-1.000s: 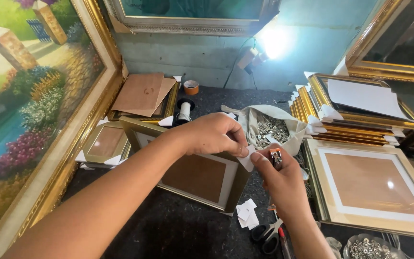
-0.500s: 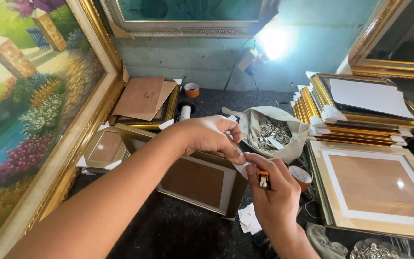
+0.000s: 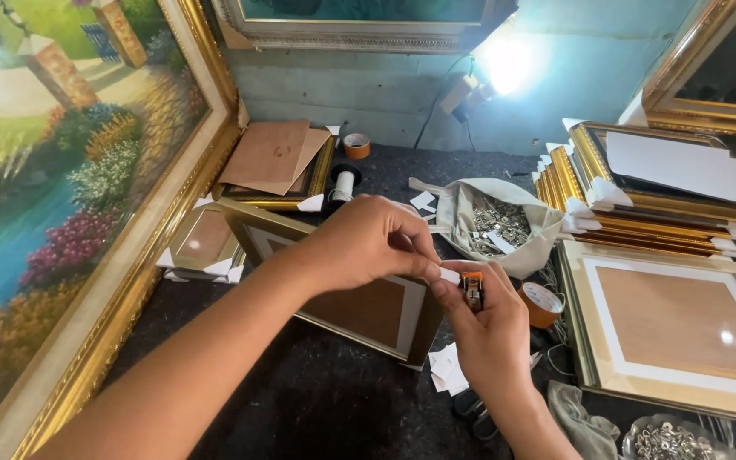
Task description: Attaching white cardboard corner protectors to the corners of picture frames to protect them during storage or transport.
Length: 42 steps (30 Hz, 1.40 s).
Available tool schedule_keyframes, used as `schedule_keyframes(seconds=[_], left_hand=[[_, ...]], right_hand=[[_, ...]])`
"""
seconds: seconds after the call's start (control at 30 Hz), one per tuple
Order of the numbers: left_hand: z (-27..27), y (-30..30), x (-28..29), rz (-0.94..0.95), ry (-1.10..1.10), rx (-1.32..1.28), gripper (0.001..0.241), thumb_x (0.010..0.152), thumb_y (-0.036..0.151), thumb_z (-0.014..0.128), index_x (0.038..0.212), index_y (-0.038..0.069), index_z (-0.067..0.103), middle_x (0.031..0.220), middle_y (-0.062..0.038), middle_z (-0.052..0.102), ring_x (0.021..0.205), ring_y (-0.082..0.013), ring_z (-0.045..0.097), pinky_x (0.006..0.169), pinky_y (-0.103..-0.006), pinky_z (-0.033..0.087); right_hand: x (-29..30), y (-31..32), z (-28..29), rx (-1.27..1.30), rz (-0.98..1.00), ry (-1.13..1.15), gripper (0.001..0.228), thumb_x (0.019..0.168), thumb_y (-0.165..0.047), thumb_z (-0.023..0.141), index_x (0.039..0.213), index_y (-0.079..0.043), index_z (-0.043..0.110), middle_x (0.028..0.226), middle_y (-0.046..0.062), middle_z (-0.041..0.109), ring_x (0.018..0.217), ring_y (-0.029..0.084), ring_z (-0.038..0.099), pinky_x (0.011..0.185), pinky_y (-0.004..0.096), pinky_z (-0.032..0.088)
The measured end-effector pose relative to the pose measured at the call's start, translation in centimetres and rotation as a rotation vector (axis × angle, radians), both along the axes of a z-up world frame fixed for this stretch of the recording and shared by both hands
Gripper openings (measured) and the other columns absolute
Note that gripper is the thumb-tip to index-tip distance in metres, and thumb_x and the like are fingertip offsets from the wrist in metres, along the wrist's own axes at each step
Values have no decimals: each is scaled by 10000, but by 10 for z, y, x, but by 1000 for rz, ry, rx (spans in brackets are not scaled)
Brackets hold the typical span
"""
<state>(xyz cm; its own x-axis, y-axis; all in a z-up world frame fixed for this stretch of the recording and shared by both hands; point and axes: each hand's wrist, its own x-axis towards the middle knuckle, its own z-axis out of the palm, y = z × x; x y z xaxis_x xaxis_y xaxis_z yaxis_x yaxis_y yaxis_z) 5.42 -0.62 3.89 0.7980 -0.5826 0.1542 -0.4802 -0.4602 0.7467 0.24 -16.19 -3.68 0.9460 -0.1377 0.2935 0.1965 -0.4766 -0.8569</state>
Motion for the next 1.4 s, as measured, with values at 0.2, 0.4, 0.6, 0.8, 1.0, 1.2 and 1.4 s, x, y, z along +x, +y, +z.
schedule_keyframes(seconds=[0.2,0.4,0.6,0.8,1.0,1.2,1.4], left_hand=[[-45,6,-43,199,-789,21,179,847,280,531,889,164,660,869,19,658,788,-175,601,940,-471,291],[-70,6,-86,330,-898,-8,72,870,247,546,895,203,597,823,68,565,723,-154,494,778,-343,269],[-77,16,-122,305,-915,55,84,892,274,495,880,237,569,811,105,529,700,-109,470,736,-316,199],[-94,25,-151,287,-964,33,86,859,293,552,866,221,597,819,69,542,702,-122,485,726,-312,198],[-106,33,-172,312,-982,99,144,865,379,493,862,250,557,809,86,548,670,-112,485,717,-311,196],[-114,37,-179,311,-987,103,158,873,381,480,910,251,561,832,91,563,683,-106,491,722,-315,201],[-116,40,-181,309,-988,100,130,865,370,521,919,258,559,827,102,556,677,-96,481,723,-310,206]], right_hand=[[-15,0,16,244,75,339,144,757,-229,660,851,-122,676,447,-39,250,407,67,180,395,228,139],[-1,-47,-23,1116,570,522,270,812,14,403,1060,20,508,841,120,504,495,115,295,440,242,240],[-16,-37,-18,916,516,663,444,914,-461,331,899,-47,490,576,1,230,426,90,156,353,227,105],[-55,-19,-11,378,553,411,182,762,-111,325,584,-74,332,499,31,250,429,132,183,376,296,161],[-88,-11,-21,-450,732,-257,489,680,-389,469,1070,-96,443,873,61,565,528,217,500,511,337,393],[-97,0,-19,-553,742,-535,363,752,-251,485,1066,-69,489,770,76,483,510,208,478,426,297,377],[-97,2,-29,-632,699,-576,350,778,-267,443,1076,-89,488,786,66,486,507,198,495,353,297,342]])
